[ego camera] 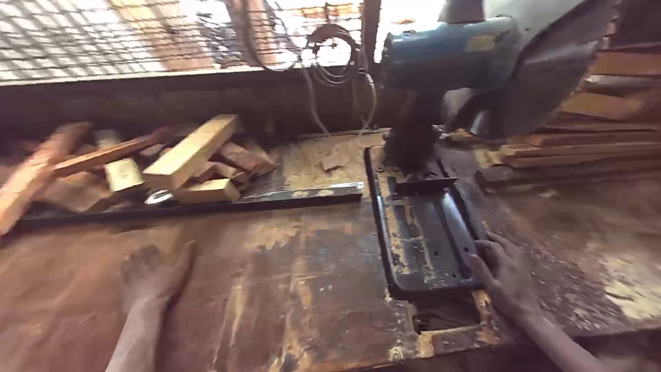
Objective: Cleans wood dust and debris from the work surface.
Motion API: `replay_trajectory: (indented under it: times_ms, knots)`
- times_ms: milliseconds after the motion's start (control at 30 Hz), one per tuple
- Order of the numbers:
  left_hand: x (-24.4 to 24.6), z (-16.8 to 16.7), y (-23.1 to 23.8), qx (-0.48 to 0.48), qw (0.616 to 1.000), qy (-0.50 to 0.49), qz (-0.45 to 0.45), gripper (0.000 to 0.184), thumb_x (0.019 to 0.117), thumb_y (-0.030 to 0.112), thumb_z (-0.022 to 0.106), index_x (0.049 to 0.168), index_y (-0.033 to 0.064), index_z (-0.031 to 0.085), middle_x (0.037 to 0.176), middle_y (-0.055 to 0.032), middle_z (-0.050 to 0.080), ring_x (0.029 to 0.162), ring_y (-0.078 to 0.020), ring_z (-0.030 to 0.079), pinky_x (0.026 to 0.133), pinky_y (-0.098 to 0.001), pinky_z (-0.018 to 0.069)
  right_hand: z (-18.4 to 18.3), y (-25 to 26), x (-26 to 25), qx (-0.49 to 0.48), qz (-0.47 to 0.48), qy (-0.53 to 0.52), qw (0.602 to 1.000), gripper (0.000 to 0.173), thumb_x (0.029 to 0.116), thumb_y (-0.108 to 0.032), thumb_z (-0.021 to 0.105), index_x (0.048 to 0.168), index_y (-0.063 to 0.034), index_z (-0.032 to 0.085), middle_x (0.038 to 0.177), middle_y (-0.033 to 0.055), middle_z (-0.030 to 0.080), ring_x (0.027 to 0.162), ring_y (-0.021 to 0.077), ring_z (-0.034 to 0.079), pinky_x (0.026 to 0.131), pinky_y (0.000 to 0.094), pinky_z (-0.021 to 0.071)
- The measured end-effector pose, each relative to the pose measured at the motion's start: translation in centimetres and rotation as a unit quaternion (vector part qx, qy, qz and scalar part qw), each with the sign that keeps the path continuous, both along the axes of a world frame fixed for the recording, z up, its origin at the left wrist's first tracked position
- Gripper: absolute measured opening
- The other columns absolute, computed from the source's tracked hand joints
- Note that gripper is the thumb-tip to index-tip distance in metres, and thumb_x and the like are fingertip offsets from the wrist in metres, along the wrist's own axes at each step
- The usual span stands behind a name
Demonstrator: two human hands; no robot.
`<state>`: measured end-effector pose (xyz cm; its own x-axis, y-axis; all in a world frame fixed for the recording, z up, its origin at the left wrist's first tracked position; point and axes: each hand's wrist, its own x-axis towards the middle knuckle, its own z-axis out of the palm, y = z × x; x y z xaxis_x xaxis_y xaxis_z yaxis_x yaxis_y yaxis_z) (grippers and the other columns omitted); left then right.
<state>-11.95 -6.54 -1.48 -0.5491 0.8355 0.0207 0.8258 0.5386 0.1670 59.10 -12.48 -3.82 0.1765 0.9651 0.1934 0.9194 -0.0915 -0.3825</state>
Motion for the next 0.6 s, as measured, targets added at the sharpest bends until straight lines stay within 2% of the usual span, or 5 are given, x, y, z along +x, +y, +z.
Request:
replay_trajectory:
  times_ms: [200,300,367,433,600]
  knots:
    - [35.3,-0.8,6.2,-0.069,0.964,-0.206,-0.155,0.122,0.0816,0.087,0.05,0.156,-0.0086,0.031,0.162,-0.0372,0.023,0.151,-0.0534,0.022,0.119,-0.0708,0.023,0.1,0.6,0.0,-0.003,-0.013,0.012,1.0,0.07,0.091,-0.077,0.038,0.119,-0.0221,0.073,0.146,0.0059,0.056,0.135,0.0272,0.053,0.11,0.0525,0.0456]
    - [43.5,-0.1,2.6,-0.039,0.828,-0.469,-0.305,0.099,0.0915,0.073,0.049,0.16,0.0036,0.031,0.16,-0.019,0.04,0.149,-0.0311,0.036,0.121,-0.055,0.0319,-0.1,0.0,0.1,0.007,-0.015,0.035,0.999,0.078,0.0917,-0.077,0.038,0.132,-0.0166,0.067,0.148,0.0077,0.055,0.137,0.0268,0.051,0.111,0.0518,0.0451]
    - [41.4,0.8,1.6,0.06,0.776,-0.594,-0.205,0.066,0.1028,0.049,0.043,0.144,-0.0026,0.047,0.136,-0.0208,0.059,0.123,-0.0225,0.059,0.104,-0.043,0.0504,-0.1,0.2,0.4,0.023,-0.01,0.049,0.998,0.083,0.0912,-0.078,0.038,0.14,-0.0151,0.06,0.151,0.0086,0.051,0.14,0.0258,0.049,0.113,0.0512,0.0436]
    - [32.7,1.0,3.0,0.141,0.858,-0.436,-0.233,0.06,0.1064,0.035,0.042,0.149,-0.0077,0.039,0.147,-0.025,0.051,0.134,-0.0235,0.051,0.113,-0.0398,0.0424,-0.4,0.1,0.2,0.035,-0.006,0.059,0.998,0.086,0.0914,-0.079,0.036,0.145,-0.0149,0.055,0.155,0.0089,0.047,0.143,0.0254,0.046,0.115,0.0515,0.0413]
    - [17.4,-4.1,7.0,0.098,0.932,-0.013,-0.348,0.114,0.0849,0.087,0.031,0.164,0.0053,0.019,0.169,-0.029,0.011,0.152,-0.0591,0.003,0.117,-0.0778,0.0111,-0.1,-0.1,0.2,0.052,0.058,0.083,0.993,0.088,0.093,-0.081,0.031,0.151,-0.0167,0.049,0.16,0.0069,0.042,0.148,0.0248,0.039,0.118,0.0529,0.0378]
